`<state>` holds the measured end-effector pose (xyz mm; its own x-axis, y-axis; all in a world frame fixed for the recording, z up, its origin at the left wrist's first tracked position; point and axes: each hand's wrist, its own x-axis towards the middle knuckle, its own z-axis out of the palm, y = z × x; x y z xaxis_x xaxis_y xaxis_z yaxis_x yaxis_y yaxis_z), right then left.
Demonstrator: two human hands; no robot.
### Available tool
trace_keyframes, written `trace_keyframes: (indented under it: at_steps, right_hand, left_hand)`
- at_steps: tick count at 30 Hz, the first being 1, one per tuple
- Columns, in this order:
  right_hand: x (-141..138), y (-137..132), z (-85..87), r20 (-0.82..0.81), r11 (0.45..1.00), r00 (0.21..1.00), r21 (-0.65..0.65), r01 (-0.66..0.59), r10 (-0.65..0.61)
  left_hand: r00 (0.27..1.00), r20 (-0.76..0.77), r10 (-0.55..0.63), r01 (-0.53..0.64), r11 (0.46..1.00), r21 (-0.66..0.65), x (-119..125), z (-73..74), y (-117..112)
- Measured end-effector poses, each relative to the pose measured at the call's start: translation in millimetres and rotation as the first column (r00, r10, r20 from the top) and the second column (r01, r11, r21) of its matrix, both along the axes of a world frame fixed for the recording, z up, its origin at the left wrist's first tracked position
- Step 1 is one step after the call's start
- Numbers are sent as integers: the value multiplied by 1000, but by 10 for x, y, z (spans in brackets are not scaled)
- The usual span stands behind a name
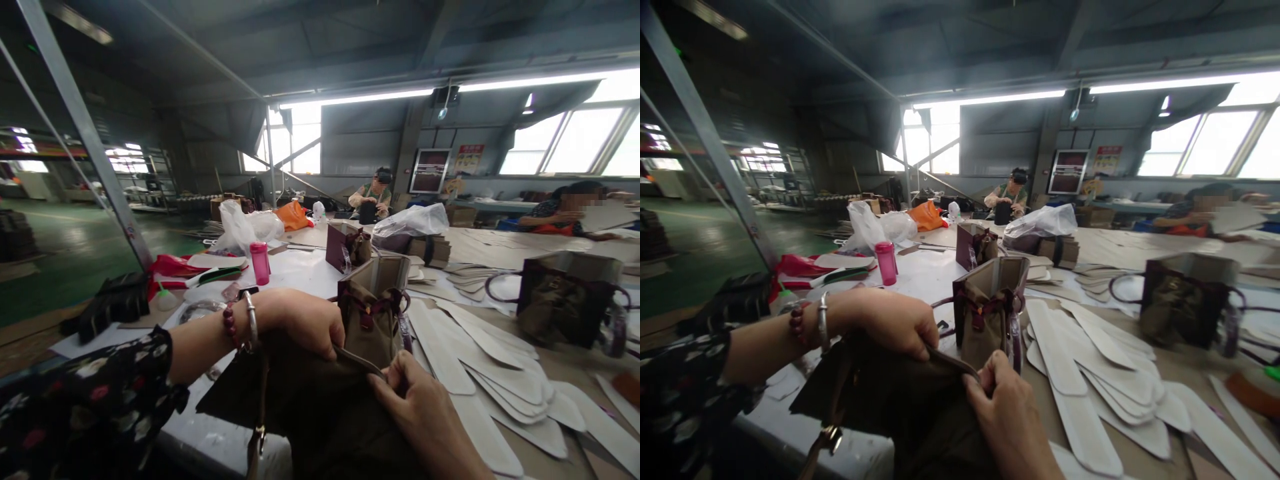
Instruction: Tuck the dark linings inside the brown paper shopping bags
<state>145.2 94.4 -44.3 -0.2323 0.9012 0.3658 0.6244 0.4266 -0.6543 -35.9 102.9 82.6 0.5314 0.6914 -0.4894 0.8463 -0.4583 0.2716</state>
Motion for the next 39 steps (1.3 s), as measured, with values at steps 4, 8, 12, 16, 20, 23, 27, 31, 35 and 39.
trace_keyframes:
  at_steps: [4,8,12,16,20,23,27,31,35,39]
  right_hand:
    - [-3,1,4,-71,992,992,-57,-113,108]
    - [-9,-6,35,-40,970,969,-15,-244,243]
    - [-37,-22,110,-61,936,934,3,-352,352]
    - [-51,-108,116,-123,948,946,-77,-310,299]
    - [-47,-222,48,-197,919,948,-263,-295,248]
    - [-83,-177,164,-60,841,903,-342,-418,424]
    - [-208,26,584,278,872,834,-266,-410,477]
    - [-395,141,830,592,970,778,-30,-241,212]
    - [-476,234,640,605,966,776,46,-256,177]
    - [-373,411,394,482,929,815,6,-371,322]
  left_hand:
    - [1000,-1,-8,8,1000,15,-30,19,-41]
    - [996,-85,40,-28,991,134,44,25,-155]
    - [996,-90,9,16,960,278,210,-89,-275]
    - [995,-90,31,-2,951,308,217,-218,-277]
    - [994,-5,114,-107,949,298,13,-192,-280]
    - [984,49,169,-175,939,295,-132,-73,-372]
    - [951,132,281,-309,885,348,-257,74,-532]
    - [851,326,411,-513,780,359,-358,-42,-582]
    - [727,471,499,-646,730,223,-444,-404,-528]
    - [697,529,484,-653,734,188,-472,-651,-452]
